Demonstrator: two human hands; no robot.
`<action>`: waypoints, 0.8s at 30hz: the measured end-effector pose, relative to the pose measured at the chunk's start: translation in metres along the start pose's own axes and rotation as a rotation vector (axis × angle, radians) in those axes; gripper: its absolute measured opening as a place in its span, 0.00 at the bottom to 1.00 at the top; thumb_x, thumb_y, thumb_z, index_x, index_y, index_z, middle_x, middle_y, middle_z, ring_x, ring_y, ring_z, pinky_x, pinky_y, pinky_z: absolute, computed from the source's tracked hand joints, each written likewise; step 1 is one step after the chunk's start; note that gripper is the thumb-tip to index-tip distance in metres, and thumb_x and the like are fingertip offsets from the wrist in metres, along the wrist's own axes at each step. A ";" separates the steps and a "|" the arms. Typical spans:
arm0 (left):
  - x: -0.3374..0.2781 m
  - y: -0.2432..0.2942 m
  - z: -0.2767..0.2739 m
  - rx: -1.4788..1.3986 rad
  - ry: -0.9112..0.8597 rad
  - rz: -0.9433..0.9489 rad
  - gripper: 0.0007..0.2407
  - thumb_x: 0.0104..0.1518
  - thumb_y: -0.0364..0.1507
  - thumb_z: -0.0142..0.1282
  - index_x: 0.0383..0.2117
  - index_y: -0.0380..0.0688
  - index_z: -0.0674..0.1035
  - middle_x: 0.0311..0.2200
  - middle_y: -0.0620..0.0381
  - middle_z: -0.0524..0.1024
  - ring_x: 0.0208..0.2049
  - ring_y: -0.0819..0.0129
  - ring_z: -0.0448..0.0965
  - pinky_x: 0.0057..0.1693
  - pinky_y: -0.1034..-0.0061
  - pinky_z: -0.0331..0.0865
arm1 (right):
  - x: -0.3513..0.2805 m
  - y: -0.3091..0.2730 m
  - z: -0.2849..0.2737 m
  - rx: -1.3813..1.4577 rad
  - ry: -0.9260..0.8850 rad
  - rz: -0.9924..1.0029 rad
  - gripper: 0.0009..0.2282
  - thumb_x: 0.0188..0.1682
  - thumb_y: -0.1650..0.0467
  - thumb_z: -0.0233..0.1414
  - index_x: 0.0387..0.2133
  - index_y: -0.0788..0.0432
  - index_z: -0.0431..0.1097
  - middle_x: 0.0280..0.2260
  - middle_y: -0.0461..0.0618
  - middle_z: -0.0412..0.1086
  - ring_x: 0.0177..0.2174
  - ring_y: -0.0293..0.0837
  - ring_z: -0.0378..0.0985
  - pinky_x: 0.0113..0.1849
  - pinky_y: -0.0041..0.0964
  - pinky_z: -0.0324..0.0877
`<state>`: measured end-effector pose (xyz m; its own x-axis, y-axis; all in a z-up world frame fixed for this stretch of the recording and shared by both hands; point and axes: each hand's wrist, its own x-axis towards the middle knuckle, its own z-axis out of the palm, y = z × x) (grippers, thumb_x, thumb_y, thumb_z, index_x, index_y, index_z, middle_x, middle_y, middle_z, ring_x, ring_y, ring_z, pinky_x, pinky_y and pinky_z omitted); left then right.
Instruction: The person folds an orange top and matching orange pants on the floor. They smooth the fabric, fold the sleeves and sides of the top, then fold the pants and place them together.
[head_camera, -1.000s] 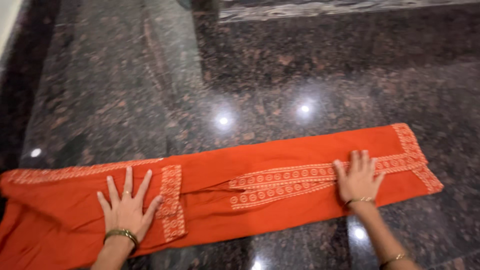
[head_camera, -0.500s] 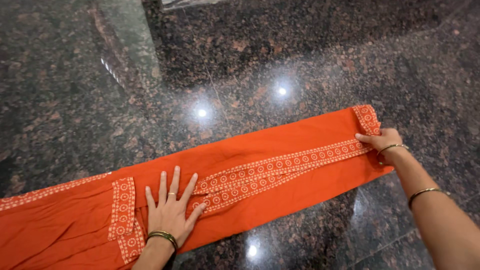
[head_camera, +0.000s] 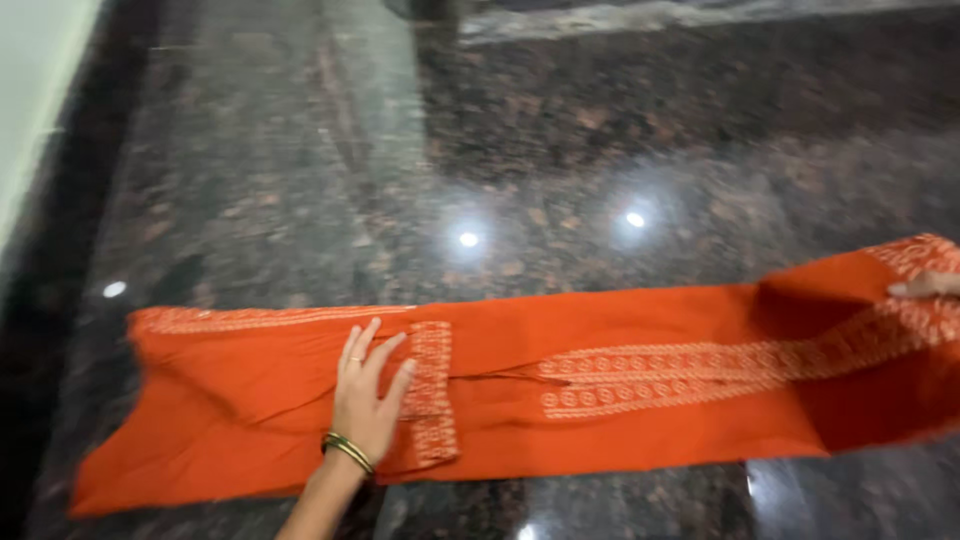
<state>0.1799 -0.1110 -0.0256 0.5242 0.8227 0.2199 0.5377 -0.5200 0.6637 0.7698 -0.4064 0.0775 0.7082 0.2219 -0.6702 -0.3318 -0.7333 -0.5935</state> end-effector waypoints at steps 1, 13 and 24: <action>-0.002 -0.020 -0.015 -0.095 0.018 -0.071 0.19 0.63 0.45 0.49 0.53 0.49 0.79 0.66 0.49 0.67 0.69 0.50 0.64 0.69 0.58 0.59 | -0.029 -0.017 0.028 0.022 -0.086 -0.060 0.16 0.41 0.68 0.62 0.43 0.61 0.74 0.33 0.51 0.76 0.29 0.46 0.79 0.31 0.44 0.75; -0.011 -0.125 -0.134 -1.413 -0.137 -0.832 0.40 0.57 0.61 0.28 0.63 0.38 0.66 0.56 0.38 0.74 0.54 0.48 0.77 0.57 0.61 0.70 | -0.270 -0.057 0.489 0.104 -0.657 -0.583 0.11 0.40 0.73 0.62 0.35 0.63 0.70 0.27 0.49 0.74 0.25 0.44 0.77 0.27 0.43 0.74; 0.021 -0.099 -0.114 -0.195 -0.140 -0.717 0.30 0.45 0.43 0.70 0.51 0.36 0.75 0.50 0.43 0.79 0.54 0.53 0.77 0.58 0.63 0.71 | -0.215 0.025 0.565 0.172 -0.871 -0.526 0.27 0.43 0.73 0.58 0.59 0.59 0.61 0.50 0.55 0.71 0.34 0.45 0.82 0.33 0.39 0.80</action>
<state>0.0621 -0.0162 -0.0056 0.1763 0.9003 -0.3979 0.6586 0.1925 0.7274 0.2571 -0.1088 -0.0450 0.1149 0.9271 -0.3569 -0.2433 -0.3221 -0.9149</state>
